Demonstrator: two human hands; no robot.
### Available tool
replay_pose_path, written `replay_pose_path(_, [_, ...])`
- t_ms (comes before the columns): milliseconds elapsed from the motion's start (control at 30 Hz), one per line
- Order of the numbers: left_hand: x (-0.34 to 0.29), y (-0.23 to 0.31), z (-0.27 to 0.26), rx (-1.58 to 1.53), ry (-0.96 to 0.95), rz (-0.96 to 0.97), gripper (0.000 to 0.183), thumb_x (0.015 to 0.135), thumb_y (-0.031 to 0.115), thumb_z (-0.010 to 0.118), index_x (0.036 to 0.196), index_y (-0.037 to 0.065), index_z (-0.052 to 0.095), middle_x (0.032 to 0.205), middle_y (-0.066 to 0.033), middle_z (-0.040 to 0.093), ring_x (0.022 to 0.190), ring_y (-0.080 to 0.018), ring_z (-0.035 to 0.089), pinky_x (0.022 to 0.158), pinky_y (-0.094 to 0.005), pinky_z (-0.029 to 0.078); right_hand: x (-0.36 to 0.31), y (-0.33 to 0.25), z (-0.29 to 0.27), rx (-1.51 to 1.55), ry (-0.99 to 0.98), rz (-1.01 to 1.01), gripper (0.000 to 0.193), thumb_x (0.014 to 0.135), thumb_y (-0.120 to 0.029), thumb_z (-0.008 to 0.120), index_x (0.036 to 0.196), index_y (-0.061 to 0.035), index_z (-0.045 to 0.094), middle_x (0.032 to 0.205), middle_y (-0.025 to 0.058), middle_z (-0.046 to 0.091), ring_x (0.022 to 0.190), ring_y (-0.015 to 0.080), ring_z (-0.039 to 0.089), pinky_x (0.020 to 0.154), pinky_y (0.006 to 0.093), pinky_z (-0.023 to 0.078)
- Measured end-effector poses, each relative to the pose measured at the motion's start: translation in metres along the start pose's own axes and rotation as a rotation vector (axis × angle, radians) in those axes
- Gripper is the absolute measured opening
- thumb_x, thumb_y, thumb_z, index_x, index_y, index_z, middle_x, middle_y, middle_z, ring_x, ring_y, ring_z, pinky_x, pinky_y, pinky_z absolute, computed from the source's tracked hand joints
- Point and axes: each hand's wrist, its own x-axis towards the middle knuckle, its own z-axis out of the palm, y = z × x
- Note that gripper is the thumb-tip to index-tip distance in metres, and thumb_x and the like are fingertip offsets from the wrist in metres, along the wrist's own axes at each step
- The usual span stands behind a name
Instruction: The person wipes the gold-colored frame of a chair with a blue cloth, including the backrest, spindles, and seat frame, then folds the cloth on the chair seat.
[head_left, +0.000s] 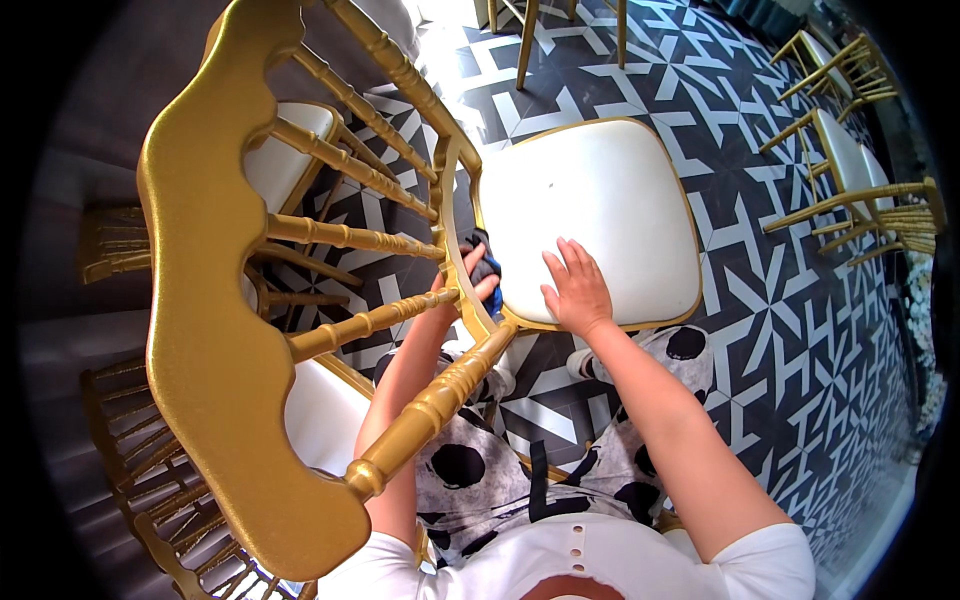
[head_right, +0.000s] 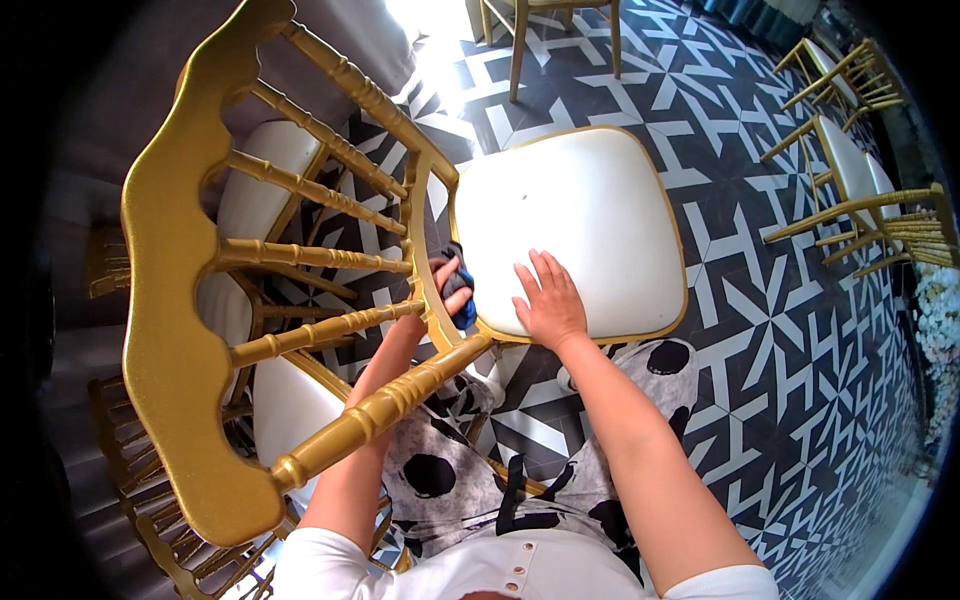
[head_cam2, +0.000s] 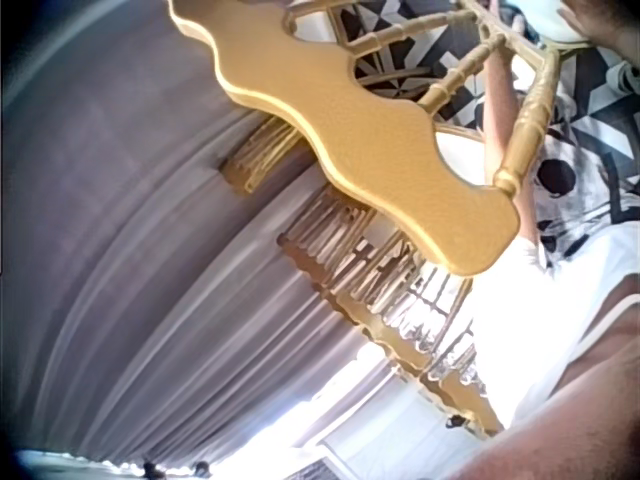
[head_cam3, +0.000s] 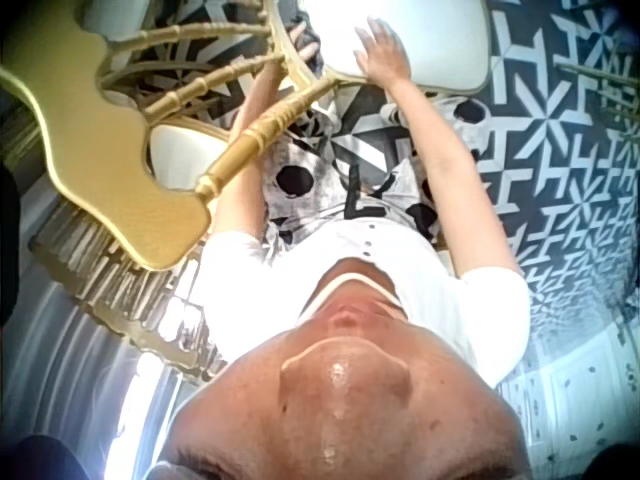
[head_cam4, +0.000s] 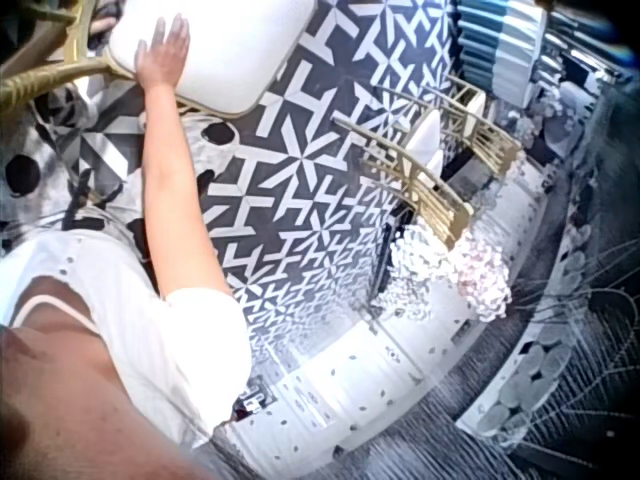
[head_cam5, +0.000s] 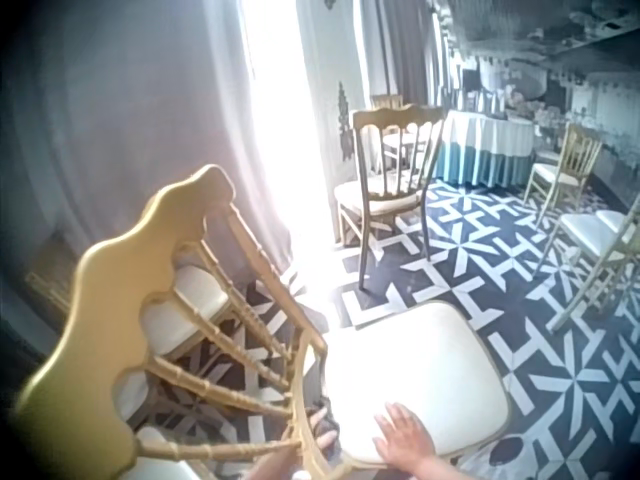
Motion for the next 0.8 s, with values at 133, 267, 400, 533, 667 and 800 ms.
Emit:
replay_pose_path(133, [-0.022, 0.008, 0.003, 0.143, -0.073, 0.17, 0.069, 0.078, 0.037, 0.073, 0.139, 0.01, 0.055, 0.127, -0.0216, 0.052, 0.118, -0.0379, 0.052, 0.099, -0.0479, 0.044, -0.003, 0.009, 0.002, -0.019, 0.008, 0.02, 0.057, 0.085, -0.031, 0.067, 0.137, -0.0131, 0.05, 0.147, 0.0138, 0.04, 0.139, 0.0324, 0.034, 0.115, 0.0436, 0.032])
replay_pose_path(267, [-0.044, -0.005, 0.03, -0.233, 0.036, -0.07, 0.067, 0.079, 0.036, 0.066, 0.139, 0.009, 0.054, 0.127, -0.0202, 0.052, 0.119, -0.0364, 0.051, 0.098, -0.0472, 0.043, -0.001, 0.003, 0.002, -0.016, 0.006, 0.002, 0.057, 0.085, -0.031, 0.067, 0.137, -0.0133, 0.05, 0.147, 0.0138, 0.04, 0.138, 0.0323, 0.034, 0.115, 0.0436, 0.032])
replay_pose_path(400, [-0.021, 0.006, 0.024, 0.403, 0.08, 0.145, 0.065, 0.078, 0.032, 0.066, 0.138, 0.01, 0.055, 0.128, -0.0175, 0.053, 0.118, -0.0335, 0.053, 0.097, -0.0443, 0.044, -0.004, 0.007, 0.003, -0.024, 0.002, 0.028, 0.058, 0.085, -0.031, 0.067, 0.137, -0.0135, 0.05, 0.147, 0.0138, 0.04, 0.139, 0.0321, 0.034, 0.115, 0.0434, 0.032])
replay_pose_path(533, [0.019, 0.015, 0.0, 0.424, 0.021, 0.048, 0.06, 0.075, 0.021, 0.068, 0.132, 0.01, 0.056, 0.117, -0.0152, 0.056, 0.108, -0.0354, 0.055, 0.091, -0.0441, 0.048, -0.002, 0.003, 0.004, -0.011, -0.001, 0.011, 0.058, 0.084, -0.03, 0.068, 0.137, -0.0138, 0.05, 0.147, 0.0135, 0.04, 0.139, 0.0318, 0.034, 0.115, 0.0431, 0.032])
replay_pose_path(667, [0.06, 0.012, -0.004, 0.52, 0.008, -0.02, 0.06, 0.076, 0.016, 0.068, 0.133, 0.009, 0.054, 0.116, -0.0171, 0.056, 0.107, -0.0362, 0.056, 0.09, -0.0467, 0.05, -0.002, 0.004, 0.003, -0.015, -0.005, 0.016, 0.057, 0.084, -0.03, 0.068, 0.137, -0.0142, 0.051, 0.147, 0.013, 0.04, 0.139, 0.0313, 0.034, 0.115, 0.0431, 0.032])
replay_pose_path(800, [0.083, 0.004, 0.0, 0.478, -0.019, -0.073, 0.058, 0.076, 0.016, 0.068, 0.132, 0.009, 0.055, 0.116, -0.0179, 0.056, 0.109, -0.0364, 0.057, 0.09, -0.0476, 0.05, -0.004, 0.005, 0.002, -0.003, -0.007, 0.031, 0.057, 0.085, -0.03, 0.067, 0.137, -0.0147, 0.052, 0.148, 0.0124, 0.04, 0.139, 0.0305, 0.034, 0.115, 0.043, 0.032])
